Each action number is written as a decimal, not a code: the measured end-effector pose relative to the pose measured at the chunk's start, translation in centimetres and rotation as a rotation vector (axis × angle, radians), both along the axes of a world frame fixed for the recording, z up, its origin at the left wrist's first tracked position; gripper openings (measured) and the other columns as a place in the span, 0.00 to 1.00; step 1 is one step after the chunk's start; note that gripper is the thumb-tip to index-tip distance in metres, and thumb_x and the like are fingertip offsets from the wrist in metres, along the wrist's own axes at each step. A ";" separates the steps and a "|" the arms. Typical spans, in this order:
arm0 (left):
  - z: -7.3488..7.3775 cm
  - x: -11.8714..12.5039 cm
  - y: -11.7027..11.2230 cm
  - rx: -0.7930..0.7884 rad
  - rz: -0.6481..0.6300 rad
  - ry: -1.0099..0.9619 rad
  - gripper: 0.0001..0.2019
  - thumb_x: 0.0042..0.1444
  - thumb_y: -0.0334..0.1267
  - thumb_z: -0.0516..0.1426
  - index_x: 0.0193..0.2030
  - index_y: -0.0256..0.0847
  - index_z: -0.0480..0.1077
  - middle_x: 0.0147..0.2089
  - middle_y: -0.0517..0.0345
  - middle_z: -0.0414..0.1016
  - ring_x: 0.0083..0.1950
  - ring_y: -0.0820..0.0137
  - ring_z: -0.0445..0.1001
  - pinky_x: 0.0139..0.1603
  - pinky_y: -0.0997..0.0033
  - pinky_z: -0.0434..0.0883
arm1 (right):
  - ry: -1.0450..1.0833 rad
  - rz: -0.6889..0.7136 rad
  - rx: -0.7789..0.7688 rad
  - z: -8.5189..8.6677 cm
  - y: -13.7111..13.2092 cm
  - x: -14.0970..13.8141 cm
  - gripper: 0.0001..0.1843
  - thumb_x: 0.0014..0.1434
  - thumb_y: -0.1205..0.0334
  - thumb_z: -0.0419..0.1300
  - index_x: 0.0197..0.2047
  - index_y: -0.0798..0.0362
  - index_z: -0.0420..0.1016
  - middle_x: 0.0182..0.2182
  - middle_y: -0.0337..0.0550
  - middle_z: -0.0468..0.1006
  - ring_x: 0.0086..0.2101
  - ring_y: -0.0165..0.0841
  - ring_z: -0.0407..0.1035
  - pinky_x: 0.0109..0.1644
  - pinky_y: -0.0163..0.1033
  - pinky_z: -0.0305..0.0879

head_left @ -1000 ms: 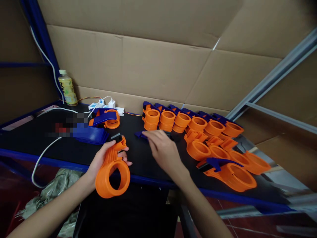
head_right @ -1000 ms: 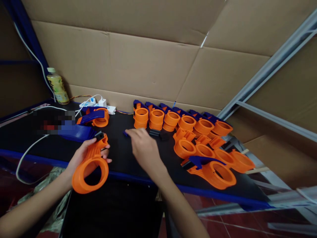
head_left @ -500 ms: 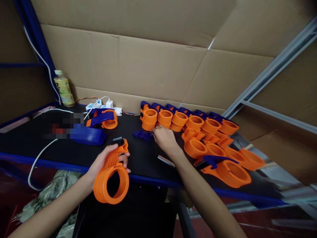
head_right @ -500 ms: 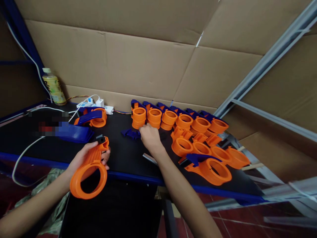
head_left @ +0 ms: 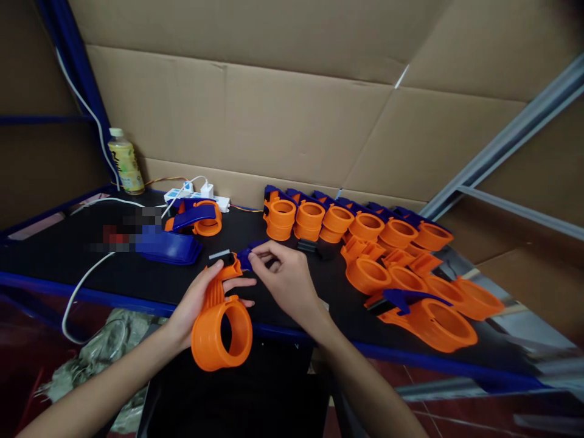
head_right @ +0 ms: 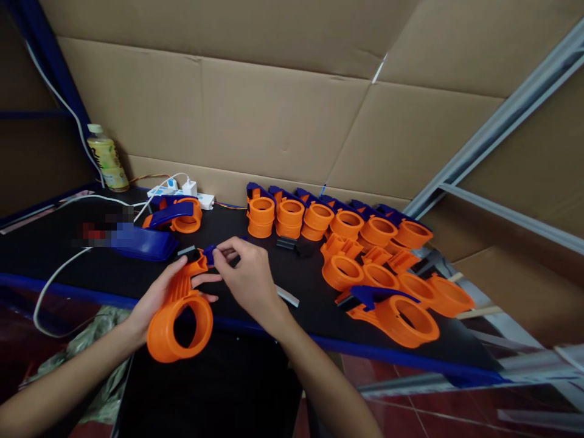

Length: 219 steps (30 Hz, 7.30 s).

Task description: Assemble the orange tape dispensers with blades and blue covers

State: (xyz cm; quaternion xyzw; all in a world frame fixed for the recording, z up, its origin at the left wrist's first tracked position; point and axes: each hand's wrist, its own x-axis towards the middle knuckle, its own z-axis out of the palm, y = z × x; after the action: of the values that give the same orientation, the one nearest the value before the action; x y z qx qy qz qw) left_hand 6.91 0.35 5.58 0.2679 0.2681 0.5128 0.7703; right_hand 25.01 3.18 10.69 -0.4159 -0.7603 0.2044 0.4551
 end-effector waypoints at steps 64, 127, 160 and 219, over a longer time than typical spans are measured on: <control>0.1 0.9 -2.9 0.265 -0.071 0.091 0.15 0.62 0.37 0.61 0.55 0.43 0.71 0.51 0.47 0.82 0.48 0.58 0.82 0.50 0.57 0.77 | -0.220 0.085 0.354 -3.5 -3.4 3.4 0.23 0.66 0.65 0.61 0.64 0.45 0.72 0.56 0.46 0.78 0.52 0.38 0.77 0.57 0.43 0.76; 0.9 -0.8 -2.2 0.174 -0.253 -0.294 0.31 0.66 0.56 0.37 0.54 0.38 0.72 0.35 0.47 0.75 0.34 0.56 0.76 0.39 0.50 0.74 | -0.693 0.092 -0.023 -0.5 9.4 -12.9 0.16 0.67 0.51 0.58 0.41 0.54 0.79 0.41 0.52 0.82 0.46 0.43 0.76 0.48 0.44 0.70; -0.4 0.1 -1.6 0.135 0.043 -0.251 0.25 0.66 0.53 0.54 0.63 0.41 0.68 0.63 0.44 0.75 0.65 0.52 0.72 0.65 0.48 0.69 | -0.214 0.057 0.816 1.1 -3.2 4.9 0.16 0.55 0.78 0.66 0.46 0.54 0.78 0.35 0.49 0.83 0.34 0.36 0.79 0.36 0.39 0.77; 0.6 -0.3 -6.1 0.944 0.169 0.314 0.37 0.39 0.42 0.71 0.59 0.49 0.67 0.51 0.48 0.68 0.54 0.49 0.70 0.66 0.33 0.59 | 0.454 0.402 -0.324 -0.5 -7.7 2.3 0.08 0.58 0.55 0.69 0.36 0.50 0.81 0.30 0.40 0.72 0.33 0.32 0.68 0.39 0.38 0.65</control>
State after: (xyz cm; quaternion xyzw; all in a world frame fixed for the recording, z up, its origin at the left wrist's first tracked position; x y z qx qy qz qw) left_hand 6.66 -5.78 6.20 0.6381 0.1405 0.5923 0.4714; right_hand 27.33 -4.52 10.19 -0.2682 -0.6640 0.4955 0.4916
